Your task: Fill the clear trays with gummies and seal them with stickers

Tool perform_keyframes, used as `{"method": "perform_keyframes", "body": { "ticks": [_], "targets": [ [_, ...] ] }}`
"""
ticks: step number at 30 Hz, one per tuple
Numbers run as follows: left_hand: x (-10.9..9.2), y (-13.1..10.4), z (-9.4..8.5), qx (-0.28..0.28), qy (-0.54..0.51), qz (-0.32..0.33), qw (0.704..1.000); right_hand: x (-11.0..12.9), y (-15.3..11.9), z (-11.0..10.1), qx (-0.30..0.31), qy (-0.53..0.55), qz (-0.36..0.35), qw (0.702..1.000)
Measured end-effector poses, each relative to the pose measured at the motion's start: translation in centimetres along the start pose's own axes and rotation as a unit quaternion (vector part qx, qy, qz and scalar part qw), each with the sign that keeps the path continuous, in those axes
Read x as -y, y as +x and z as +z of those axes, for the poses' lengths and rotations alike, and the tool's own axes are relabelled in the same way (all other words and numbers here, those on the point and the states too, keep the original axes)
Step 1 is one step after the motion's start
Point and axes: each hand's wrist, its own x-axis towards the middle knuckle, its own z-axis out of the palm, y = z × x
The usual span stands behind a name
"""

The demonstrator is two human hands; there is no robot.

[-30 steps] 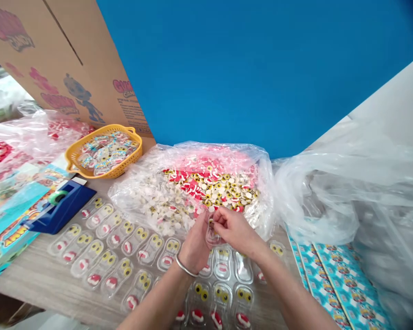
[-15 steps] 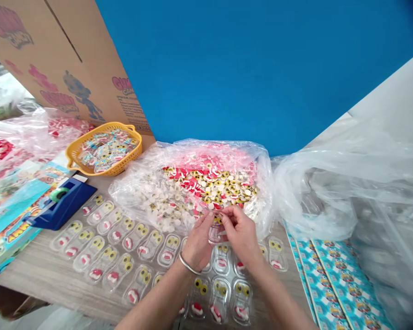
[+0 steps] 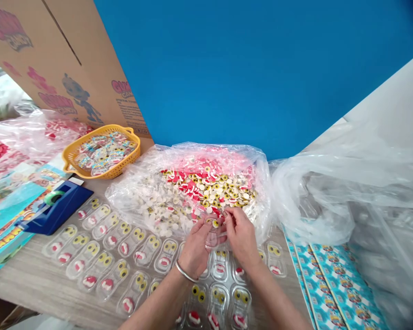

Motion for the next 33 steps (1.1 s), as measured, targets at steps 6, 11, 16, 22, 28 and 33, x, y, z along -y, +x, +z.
{"method": "perform_keyframes", "body": {
  "ticks": [6, 11, 16, 22, 28, 33],
  "targets": [
    [-1.7, 0.2, -0.7, -0.057, 0.006, 0.024, 0.998, -0.9, 4.6, -0.6, 0.104, -0.17, 0.013, 0.98],
    [-2.5, 0.4, -1.4, -0.048, 0.003, 0.052, 0.997, -0.3, 6.3, 1.0, 0.145, -0.214, -0.001, 0.966],
    [-3.1, 0.4, -1.9, -0.06, -0.006, 0.052, 0.997, -0.9, 6.5, 1.5, 0.115, -0.206, 0.007, 0.972],
    [-3.4, 0.5, -2.1, -0.056, 0.003, 0.058, 0.997, -1.8, 7.4, 0.6, 0.052, -0.163, -0.009, 0.985],
    [-2.9, 0.7, -2.1, -0.058, -0.008, 0.05, 0.997, 0.0, 10.7, 2.9, -0.039, -0.035, -0.015, 0.999],
    [-2.9, 0.7, -2.2, -0.063, -0.015, 0.046, 0.997, 0.1, 11.6, 4.3, -0.06, 0.0, 0.017, 0.998]
  ]
}}
